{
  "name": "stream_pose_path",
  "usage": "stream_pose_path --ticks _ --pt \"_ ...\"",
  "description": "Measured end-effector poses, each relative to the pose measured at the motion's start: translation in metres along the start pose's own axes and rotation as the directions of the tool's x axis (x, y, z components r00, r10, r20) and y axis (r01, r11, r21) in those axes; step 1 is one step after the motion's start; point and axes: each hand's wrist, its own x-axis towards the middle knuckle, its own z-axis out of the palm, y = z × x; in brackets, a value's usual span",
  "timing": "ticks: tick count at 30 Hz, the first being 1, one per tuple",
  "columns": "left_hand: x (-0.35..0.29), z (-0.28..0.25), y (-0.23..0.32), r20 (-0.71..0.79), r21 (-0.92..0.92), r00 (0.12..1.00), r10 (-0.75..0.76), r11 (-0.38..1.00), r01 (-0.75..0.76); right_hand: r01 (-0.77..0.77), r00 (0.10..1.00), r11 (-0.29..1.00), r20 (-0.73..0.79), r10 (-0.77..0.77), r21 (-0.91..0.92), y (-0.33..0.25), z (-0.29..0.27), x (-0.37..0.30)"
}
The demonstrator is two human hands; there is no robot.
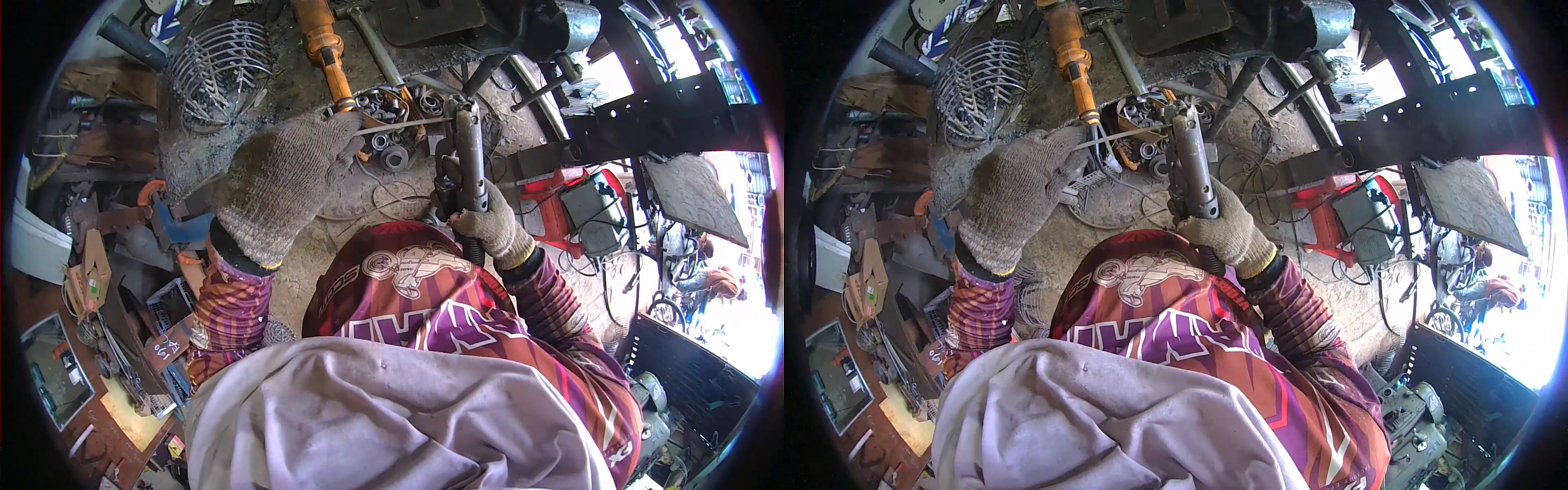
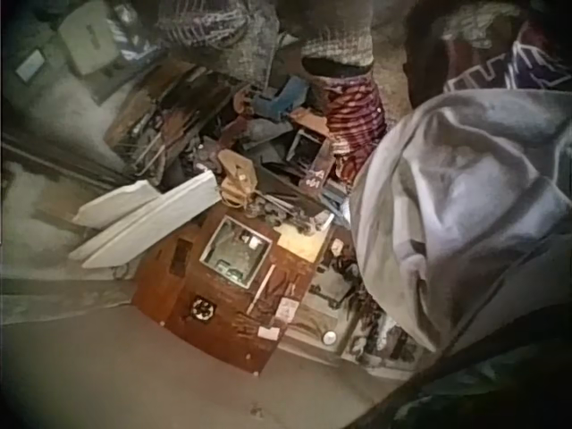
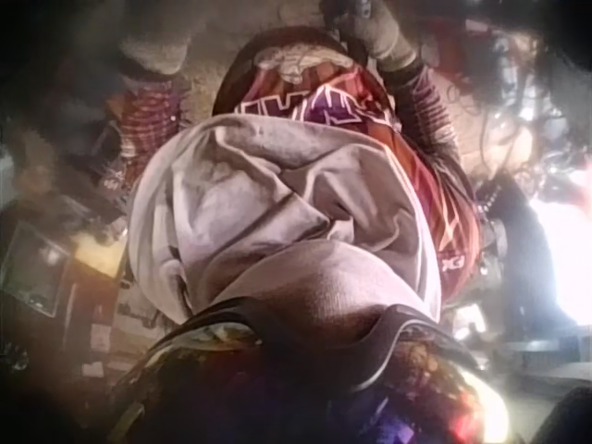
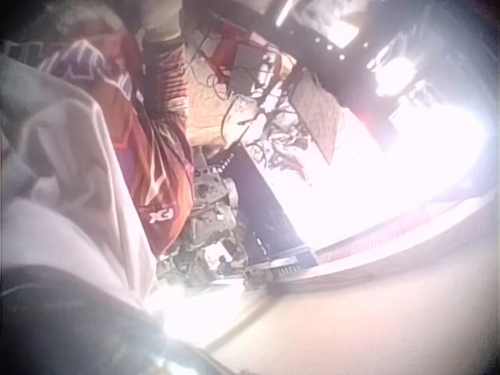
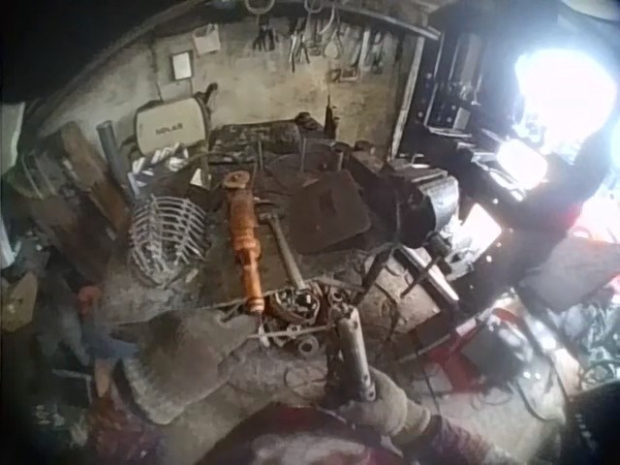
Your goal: The person welds metal rods onto a curved metal frame using a welding torch and then taps the joints with a hammer.
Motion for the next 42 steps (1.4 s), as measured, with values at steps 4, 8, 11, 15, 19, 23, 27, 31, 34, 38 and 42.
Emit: stream_pose_path --ticks 4,8,11,15,19,23,27,31,34,38,42 --pt "0.002 -0.01 0.005 -0.054 0.051 0.998 0.043 0.998 -0.04 0.021 1.0 0.996 0.015 -0.02 -0.091 -0.001 -0.005 0.001" --pt "0.004 -0.016 0.008 -0.045 0.128 0.996 0.075 0.989 -0.068 -0.003 1.0 0.994 0.001 0.004 -0.109 -0.005 -0.003 0.001" --pt "0.009 -0.025 0.011 0.02 0.191 0.996 0.084 0.978 -0.086 0.04 0.999 0.998 0.0 -0.04 -0.058 -0.003 -0.003 0.002" --pt "0.012 -0.03 0.016 0.073 0.24 0.994 0.077 0.966 -0.093 0.006 1.0 0.994 0.001 -0.006 -0.106 -0.007 -0.001 0.0" --pt "0.009 -0.029 0.018 0.023 0.274 0.99 0.139 0.951 -0.139 0.026 1.0 0.999 0.016 -0.025 -0.022 -0.002 -0.001 0.001" --pt "0.006 -0.014 0.022 0.071 0.38 0.996 0.058 0.922 -0.081 0.004 1.0 1.0 0.015 -0.003 -0.003 0.004 -0.007 0.006" --pt "0.003 -0.002 0.026 0.027 0.371 1.0 0.008 0.929 -0.018 0.048 0.999 0.999 -0.027 -0.047 0.011 0.005 -0.003 0.007" --pt "0.001 0.004 0.023 -0.064 0.121 0.998 0.001 0.993 0.007 0.062 0.996 0.995 -0.06 -0.067 -0.083 0.011 -0.004 0.005" --pt "0.002 0.007 0.025 -0.086 0.132 0.996 0.009 0.991 0.002 0.09 0.992 0.985 -0.075 -0.102 -0.149 0.017 -0.008 0.004" --pt "-0.002 0.004 0.028 0.004 0.202 1.0 -0.015 0.979 0.014 0.102 0.987 0.972 -0.102 -0.126 -0.213 0.021 -0.005 -0.003" --pt "-0.001 0.002 0.025 -0.009 0.265 1.0 0.022 0.964 -0.019 0.042 0.965 0.91 -0.219 -0.144 -0.413 0.012 0.015 -0.017"
